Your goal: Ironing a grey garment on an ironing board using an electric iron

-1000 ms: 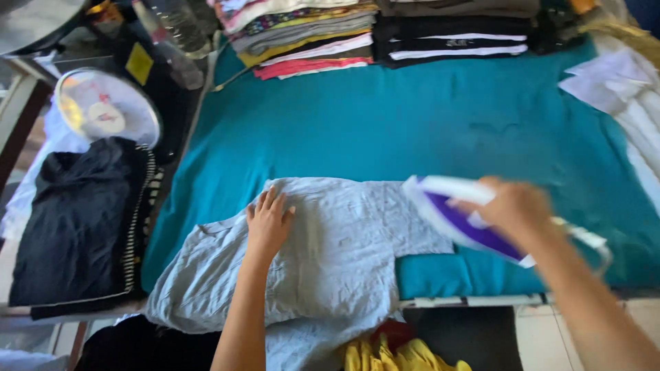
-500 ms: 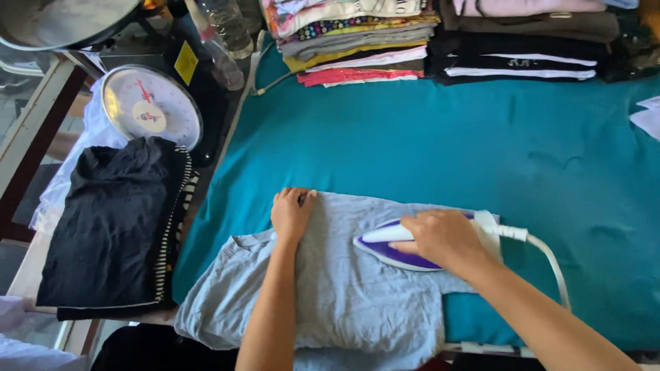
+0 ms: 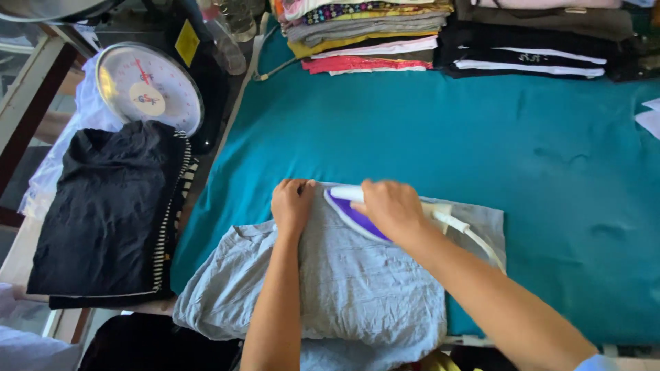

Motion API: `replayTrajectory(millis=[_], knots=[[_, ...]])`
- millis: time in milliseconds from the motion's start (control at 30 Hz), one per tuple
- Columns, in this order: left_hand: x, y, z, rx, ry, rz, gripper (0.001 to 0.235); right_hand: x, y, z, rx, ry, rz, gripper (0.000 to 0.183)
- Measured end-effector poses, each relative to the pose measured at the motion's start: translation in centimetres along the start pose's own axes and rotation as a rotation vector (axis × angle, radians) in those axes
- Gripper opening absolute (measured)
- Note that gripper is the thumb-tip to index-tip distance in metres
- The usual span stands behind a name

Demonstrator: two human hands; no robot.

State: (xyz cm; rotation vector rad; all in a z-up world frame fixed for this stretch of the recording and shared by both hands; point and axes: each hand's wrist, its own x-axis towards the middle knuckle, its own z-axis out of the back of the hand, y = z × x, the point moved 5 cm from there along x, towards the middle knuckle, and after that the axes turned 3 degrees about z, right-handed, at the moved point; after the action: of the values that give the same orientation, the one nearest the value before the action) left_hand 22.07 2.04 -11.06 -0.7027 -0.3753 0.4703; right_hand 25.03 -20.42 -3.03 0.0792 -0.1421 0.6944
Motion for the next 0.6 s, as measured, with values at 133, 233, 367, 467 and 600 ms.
replayTrajectory(millis=[133, 233, 367, 467, 600], knots=[[0.6, 2.0, -1.7, -0.010, -0.023, -0.081, 0.021, -5.9, -3.3, 3.0, -0.009, 0.080, -0.068, 0.043], [0.6, 2.1, -1.7, 0.019, -0.062, -0.109, 0.019, -10.5, -10.0, 6.0, -0.013, 0.150, -0.280, 0.050], [0.5, 2.0, -1.4, -0.012, -0.046, -0.150, 0.020, -15.7, -18.0, 6.2, -0.185, 0.447, -0.516, 0.061], [0.4, 1.1, -1.1, -0.003, 0.004, -0.135, 0.027, -18.1, -18.2, 5.6, -0.160, 0.591, -0.393, 0.064], [-0.2, 2.2, -1.3, -0.050, -0.121, -0.153, 0.019, -17.8, -14.4, 7.0, -0.153, 0.379, -0.194, 0.046]])
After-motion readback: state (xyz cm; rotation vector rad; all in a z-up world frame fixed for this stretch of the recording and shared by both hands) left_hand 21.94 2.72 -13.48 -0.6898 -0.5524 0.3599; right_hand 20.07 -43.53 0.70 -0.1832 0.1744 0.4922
